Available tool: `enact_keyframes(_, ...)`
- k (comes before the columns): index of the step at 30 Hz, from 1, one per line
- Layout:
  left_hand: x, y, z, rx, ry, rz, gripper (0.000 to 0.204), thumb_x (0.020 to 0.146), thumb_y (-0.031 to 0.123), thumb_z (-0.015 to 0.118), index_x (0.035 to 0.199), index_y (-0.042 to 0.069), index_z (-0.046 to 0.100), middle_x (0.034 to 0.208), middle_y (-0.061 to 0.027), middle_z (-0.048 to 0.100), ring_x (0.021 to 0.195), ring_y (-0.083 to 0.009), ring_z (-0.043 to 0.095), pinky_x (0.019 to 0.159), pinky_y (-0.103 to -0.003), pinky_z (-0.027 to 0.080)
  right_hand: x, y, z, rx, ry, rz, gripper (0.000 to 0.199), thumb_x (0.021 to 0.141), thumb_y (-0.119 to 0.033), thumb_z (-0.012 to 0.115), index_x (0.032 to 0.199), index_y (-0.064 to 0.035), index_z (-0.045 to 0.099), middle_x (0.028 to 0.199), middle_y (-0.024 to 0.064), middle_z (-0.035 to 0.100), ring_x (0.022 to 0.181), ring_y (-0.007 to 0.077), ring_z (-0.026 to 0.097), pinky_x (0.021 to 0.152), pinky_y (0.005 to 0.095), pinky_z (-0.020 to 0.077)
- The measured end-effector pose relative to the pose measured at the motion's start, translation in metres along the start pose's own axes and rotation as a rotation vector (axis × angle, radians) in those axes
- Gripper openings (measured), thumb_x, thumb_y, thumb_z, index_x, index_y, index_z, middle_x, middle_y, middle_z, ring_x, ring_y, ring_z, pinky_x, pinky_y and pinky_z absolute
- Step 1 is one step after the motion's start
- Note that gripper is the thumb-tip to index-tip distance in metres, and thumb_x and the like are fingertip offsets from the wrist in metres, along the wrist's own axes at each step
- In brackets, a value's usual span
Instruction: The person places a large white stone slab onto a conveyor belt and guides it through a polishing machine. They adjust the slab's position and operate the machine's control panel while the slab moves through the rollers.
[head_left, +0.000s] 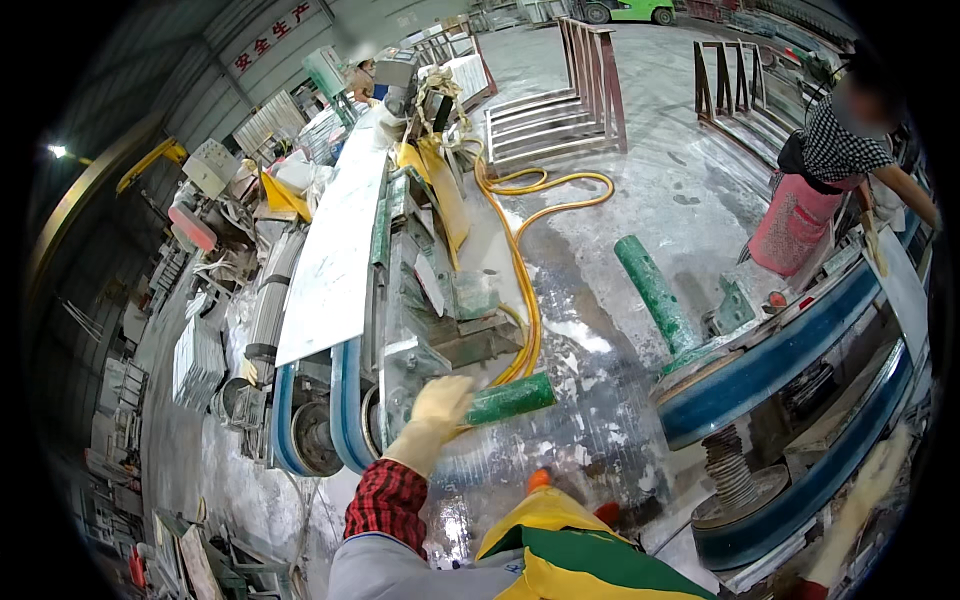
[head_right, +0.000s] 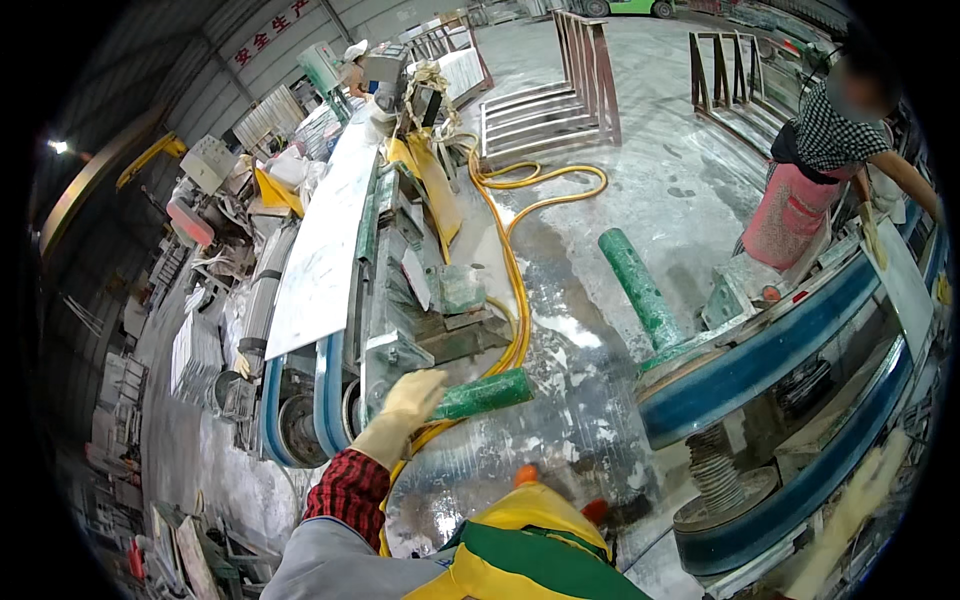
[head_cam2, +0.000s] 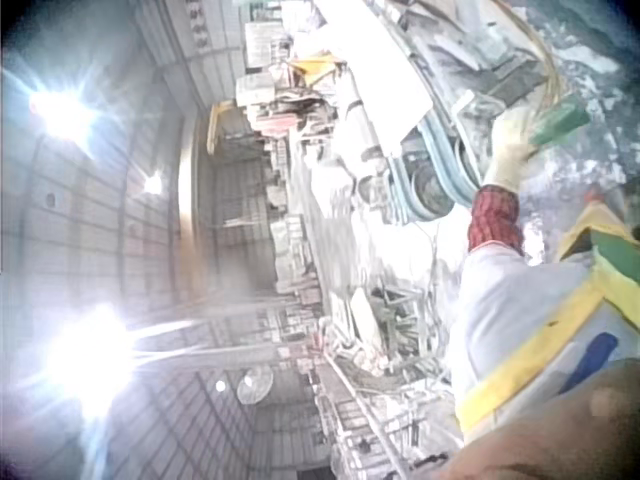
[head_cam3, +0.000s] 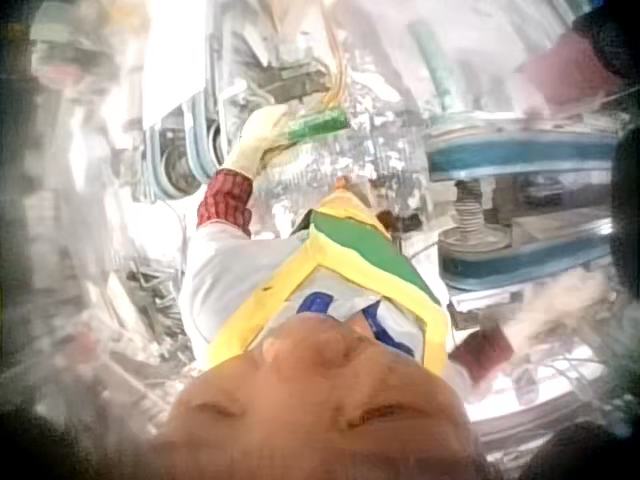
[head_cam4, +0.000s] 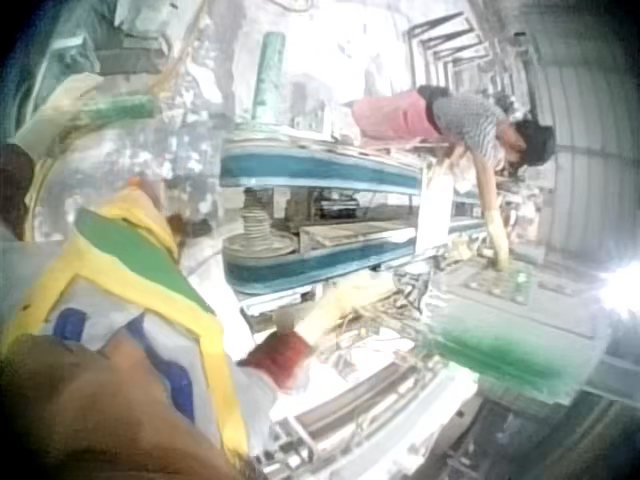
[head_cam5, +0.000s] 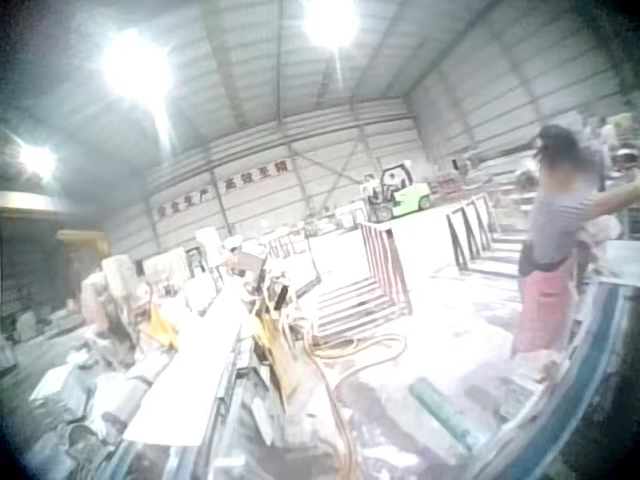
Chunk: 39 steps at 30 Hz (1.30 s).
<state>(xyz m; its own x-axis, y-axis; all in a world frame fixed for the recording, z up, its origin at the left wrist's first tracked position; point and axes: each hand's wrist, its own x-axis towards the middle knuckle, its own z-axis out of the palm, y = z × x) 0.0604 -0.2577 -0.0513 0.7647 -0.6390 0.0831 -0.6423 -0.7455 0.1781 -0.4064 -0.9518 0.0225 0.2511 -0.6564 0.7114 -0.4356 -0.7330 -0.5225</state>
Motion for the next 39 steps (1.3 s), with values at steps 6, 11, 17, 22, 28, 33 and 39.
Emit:
enact_keyframes(6,-0.115,-0.096,-0.003,0.104,0.156,-0.398,0.038,0.102,0.028,0.064,0.135,0.009,0.065,0.127,-0.0131,0.070,0.122,-0.0380,0.062,0.105,-0.050,0.049,-0.244,-0.115,0.109,0.280,-0.523,0.128,0.031,0.105,-0.002,0.057,0.134,0.0054,0.067,0.137,0.0260,0.066,0.126,0.0398,0.063,0.114,0.0483,0.0448)
enact_keyframes(11,-0.150,-0.133,-0.031,0.159,0.247,-0.385,0.042,0.097,0.019,0.070,0.135,0.003,0.063,0.129,-0.0152,0.065,0.121,-0.0381,0.059,0.103,-0.049,0.047,-0.327,-0.229,0.151,0.432,-0.997,0.084,0.031,0.105,-0.017,0.064,0.129,0.0002,0.074,0.124,0.0191,0.076,0.120,0.0337,0.070,0.104,0.0385,0.0539)
enact_keyframes(17,-0.179,-0.207,-0.038,0.103,0.280,-0.327,0.055,0.101,0.018,0.068,0.151,0.001,0.055,0.152,-0.0242,0.058,0.140,-0.0471,0.051,0.120,-0.054,0.039,-0.342,-0.372,0.193,0.326,-1.486,0.252,0.039,0.107,-0.029,0.060,0.129,-0.0019,0.076,0.128,0.0216,0.076,0.119,0.0346,0.073,0.104,0.0378,0.0544)
enact_keyframes(22,-0.183,-0.232,-0.002,0.124,0.255,-0.366,0.059,0.101,0.026,0.068,0.153,0.003,0.054,0.157,-0.0223,0.055,0.146,-0.0439,0.049,0.124,-0.053,0.036,-0.394,-0.420,0.247,0.280,-1.700,-0.119,0.032,0.110,-0.023,0.059,0.132,-0.0045,0.075,0.112,0.0168,0.078,0.102,0.0279,0.075,0.096,0.0415,0.0565)
enact_keyframes(28,-0.194,-0.230,-0.011,0.057,0.275,-0.386,0.062,0.100,0.029,0.067,0.154,0.004,0.053,0.159,-0.0200,0.052,0.146,-0.0430,0.049,0.125,-0.054,0.035,-0.417,-0.541,0.279,0.568,-1.622,-0.720,0.039,0.112,-0.029,0.050,0.138,-0.0071,0.070,0.132,0.0194,0.072,0.118,0.0423,0.065,0.104,0.0474,0.0505)
enact_keyframes(33,-0.192,-0.229,-0.019,0.005,0.358,-0.342,0.057,0.098,0.025,0.070,0.149,0.004,0.056,0.152,-0.0187,0.058,0.141,-0.0406,0.053,0.123,-0.052,0.039,-0.443,-0.593,0.323,0.809,-1.931,-0.589,0.040,0.116,-0.021,0.042,0.144,-0.0052,0.065,0.140,0.0177,0.071,0.131,0.0360,0.065,0.112,0.0445,0.0498)
enact_keyframes(39,-0.241,-0.270,-0.077,0.030,0.228,-0.308,0.051,0.094,0.016,0.072,0.140,0.002,0.059,0.143,-0.0210,0.061,0.132,-0.0399,0.057,0.112,-0.049,0.045,-0.411,-0.730,0.298,1.172,-1.829,-0.634,0.045,0.116,-0.024,0.043,0.146,0.0066,0.058,0.142,0.0217,0.067,0.123,0.0363,0.066,0.107,0.0437,0.0524)
